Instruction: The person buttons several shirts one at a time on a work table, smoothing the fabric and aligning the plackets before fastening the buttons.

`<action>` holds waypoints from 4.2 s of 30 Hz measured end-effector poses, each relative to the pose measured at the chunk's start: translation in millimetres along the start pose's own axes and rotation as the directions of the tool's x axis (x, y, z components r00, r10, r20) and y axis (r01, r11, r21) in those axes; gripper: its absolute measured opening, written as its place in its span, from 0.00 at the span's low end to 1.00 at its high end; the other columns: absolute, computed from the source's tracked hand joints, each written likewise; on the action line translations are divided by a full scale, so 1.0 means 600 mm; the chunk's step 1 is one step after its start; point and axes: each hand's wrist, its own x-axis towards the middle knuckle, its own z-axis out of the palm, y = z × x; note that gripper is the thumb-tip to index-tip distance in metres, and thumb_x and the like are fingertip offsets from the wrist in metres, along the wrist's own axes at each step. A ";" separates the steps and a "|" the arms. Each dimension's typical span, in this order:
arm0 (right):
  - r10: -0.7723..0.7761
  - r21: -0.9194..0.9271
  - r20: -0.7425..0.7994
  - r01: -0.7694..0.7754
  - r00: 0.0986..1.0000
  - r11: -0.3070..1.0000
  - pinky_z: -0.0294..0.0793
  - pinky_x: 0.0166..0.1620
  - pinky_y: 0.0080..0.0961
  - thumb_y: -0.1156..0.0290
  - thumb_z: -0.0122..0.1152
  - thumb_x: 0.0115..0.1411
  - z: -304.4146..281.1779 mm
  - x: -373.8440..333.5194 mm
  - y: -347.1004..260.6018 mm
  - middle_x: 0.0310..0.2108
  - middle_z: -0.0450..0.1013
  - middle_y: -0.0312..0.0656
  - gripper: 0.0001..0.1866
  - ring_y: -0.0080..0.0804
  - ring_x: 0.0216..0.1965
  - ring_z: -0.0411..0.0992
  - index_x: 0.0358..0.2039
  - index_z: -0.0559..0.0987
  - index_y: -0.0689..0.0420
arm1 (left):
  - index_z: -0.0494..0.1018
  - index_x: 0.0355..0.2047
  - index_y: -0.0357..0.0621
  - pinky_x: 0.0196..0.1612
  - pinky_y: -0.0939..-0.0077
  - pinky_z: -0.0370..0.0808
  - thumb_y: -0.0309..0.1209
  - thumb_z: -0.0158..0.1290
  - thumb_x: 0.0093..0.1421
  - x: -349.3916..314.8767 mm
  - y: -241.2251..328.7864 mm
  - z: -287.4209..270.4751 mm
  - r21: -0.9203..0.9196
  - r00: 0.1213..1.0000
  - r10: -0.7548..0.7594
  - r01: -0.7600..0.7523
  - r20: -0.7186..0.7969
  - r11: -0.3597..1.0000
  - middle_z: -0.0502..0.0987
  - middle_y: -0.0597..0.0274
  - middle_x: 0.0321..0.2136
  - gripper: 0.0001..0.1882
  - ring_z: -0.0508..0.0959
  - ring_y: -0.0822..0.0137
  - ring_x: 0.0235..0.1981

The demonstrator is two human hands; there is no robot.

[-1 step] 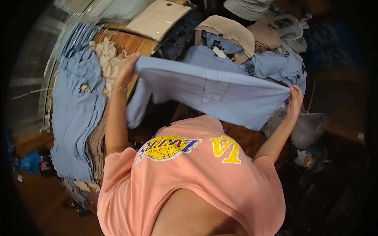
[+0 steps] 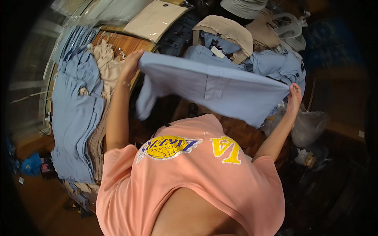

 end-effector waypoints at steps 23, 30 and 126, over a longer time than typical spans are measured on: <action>0.622 -0.711 0.167 -0.344 0.765 0.614 0.70 0.35 0.23 0.76 0.56 0.52 -0.061 -0.042 0.573 0.31 0.74 0.38 0.13 0.26 0.29 0.70 0.40 0.74 0.61 | 0.54 0.57 0.33 0.44 0.74 0.68 0.45 0.50 0.58 -0.072 -0.344 -0.054 0.306 0.824 -0.299 0.478 -0.481 0.823 0.70 0.51 0.45 0.35 0.71 0.64 0.40; 0.692 -0.751 0.332 -0.265 0.641 0.605 0.60 0.25 0.30 0.62 0.51 0.56 0.120 -0.021 0.602 0.28 0.73 0.31 0.10 0.23 0.27 0.70 0.37 0.76 0.47 | 0.61 0.53 0.42 0.41 0.78 0.66 0.43 0.47 0.60 -0.274 -0.216 -0.086 0.233 0.891 -0.372 0.432 -0.261 0.871 0.72 0.62 0.43 0.26 0.70 0.72 0.39; -0.031 0.051 0.997 0.296 -0.070 0.954 0.62 0.35 0.17 0.67 0.61 0.53 1.055 -0.830 0.047 0.29 0.66 0.33 0.12 0.20 0.30 0.61 0.35 0.71 0.58 | 0.62 0.32 0.42 0.45 0.83 0.67 0.18 0.48 0.55 -0.664 0.180 -0.579 0.470 0.589 0.708 -0.534 -0.390 0.703 0.70 0.67 0.32 0.07 0.70 0.76 0.39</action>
